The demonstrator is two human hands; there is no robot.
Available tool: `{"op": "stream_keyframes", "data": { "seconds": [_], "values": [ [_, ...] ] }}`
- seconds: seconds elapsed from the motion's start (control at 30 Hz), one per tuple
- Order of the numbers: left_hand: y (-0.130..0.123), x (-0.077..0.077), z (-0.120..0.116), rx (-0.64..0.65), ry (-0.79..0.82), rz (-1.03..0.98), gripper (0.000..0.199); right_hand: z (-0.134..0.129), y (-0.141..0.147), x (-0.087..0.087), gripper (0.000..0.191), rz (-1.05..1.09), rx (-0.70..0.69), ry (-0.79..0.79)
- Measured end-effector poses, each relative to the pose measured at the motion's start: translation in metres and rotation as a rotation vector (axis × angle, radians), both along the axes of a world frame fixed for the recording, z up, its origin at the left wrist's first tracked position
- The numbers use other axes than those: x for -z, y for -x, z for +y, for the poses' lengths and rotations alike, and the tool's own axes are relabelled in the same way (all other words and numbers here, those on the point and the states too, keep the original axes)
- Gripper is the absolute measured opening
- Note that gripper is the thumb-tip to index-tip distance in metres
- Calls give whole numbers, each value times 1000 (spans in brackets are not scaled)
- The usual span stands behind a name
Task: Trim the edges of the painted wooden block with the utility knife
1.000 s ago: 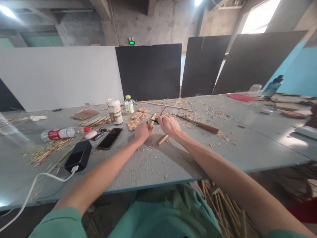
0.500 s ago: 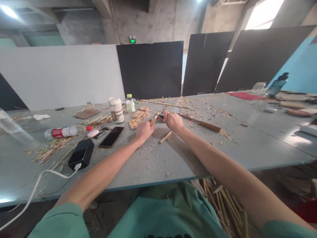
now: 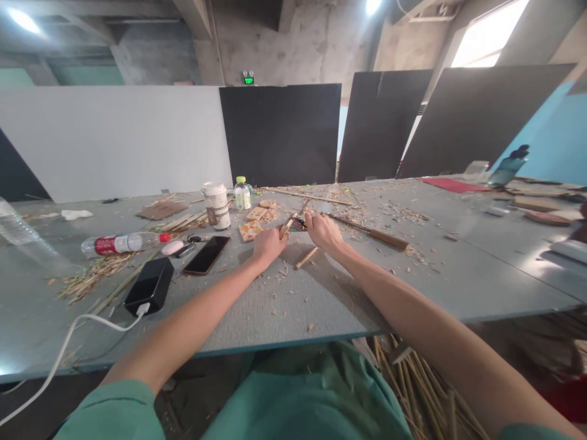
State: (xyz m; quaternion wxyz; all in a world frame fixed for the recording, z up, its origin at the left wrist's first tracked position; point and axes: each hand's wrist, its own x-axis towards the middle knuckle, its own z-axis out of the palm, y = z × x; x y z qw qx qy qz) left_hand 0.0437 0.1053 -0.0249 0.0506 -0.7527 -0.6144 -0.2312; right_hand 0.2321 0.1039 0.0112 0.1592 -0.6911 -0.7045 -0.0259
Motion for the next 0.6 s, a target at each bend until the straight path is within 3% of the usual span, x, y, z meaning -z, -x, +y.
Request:
{"op": "stream_keyframes", "data": {
  "seconds": [0.13,0.3,0.43,0.6],
  "values": [
    [0,-1,-1,12,-1,2,40,-5,0,-2,38,1,10,-30],
    [-1,-2,0,32,-11,-2,39,-6,-2,-4,61,-8,38,-85],
    [0,-4,4,46,-11,-18,42,1,0,-3,43,-14,62,-82],
    [1,-6,6,55,-18,-63,54,11,9,-2,38,-6,69,-76]
  ]
}}
